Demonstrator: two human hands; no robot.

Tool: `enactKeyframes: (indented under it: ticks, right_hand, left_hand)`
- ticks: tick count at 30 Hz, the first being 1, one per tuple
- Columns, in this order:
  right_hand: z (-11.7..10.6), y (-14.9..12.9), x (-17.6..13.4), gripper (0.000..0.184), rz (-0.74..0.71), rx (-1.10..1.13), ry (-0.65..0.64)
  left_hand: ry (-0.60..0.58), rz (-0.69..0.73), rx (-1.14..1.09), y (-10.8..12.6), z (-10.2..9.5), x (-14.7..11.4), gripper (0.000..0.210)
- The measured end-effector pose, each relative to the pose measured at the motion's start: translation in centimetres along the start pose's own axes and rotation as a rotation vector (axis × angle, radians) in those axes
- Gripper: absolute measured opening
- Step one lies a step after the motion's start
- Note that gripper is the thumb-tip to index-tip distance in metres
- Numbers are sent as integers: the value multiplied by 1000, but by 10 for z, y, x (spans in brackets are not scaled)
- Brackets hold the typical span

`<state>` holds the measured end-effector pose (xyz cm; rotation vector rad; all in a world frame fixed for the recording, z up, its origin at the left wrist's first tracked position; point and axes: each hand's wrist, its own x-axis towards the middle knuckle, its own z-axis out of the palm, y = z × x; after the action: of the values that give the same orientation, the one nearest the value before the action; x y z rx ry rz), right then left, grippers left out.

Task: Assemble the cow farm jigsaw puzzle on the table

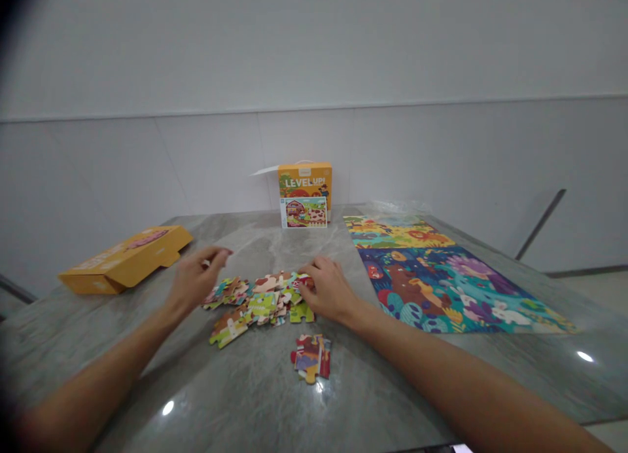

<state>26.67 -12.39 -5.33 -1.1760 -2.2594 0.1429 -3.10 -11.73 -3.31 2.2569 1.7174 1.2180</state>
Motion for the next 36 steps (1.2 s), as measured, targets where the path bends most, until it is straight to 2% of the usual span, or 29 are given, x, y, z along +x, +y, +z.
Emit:
enactKeyframes:
  ticks: [3,5,9,11,15,18,26,32,36]
  right_hand:
    - [0,-1,0,26,-21,0,-30]
    - [1,0,-1,30,-34,-1,-47]
    - [7,-3,-2,54,-71,-5,-134]
    - [8,-6,-1,58,-96,-9,-163]
    - [9,-7,0,47,-141,-6,-161]
    - [9,-4,1,46,-184,19,-157]
    - [11,0,0,42,-239,97,-152]
    - [11,0,-1,53,-231,119,-152]
    - [10,-1,-2,66,-124,52,-161]
  left_hand:
    - [-248,131,95,-7,21,-7,41]
    - [-392,244,111,-5,26,-12,56]
    - [-621,480,114,5,19,-18,82]
    - [-672,520,105,9,15,-19,84]
    - [-654,493,47,8,12,-19,70]
    - [-643,472,8,7,11,-19,61]
    - [-605,481,0,10,9,-20,57]
    - [-536,523,-42,10,9,-20,55]
    - [-486,520,-37,11,10,-19,52]
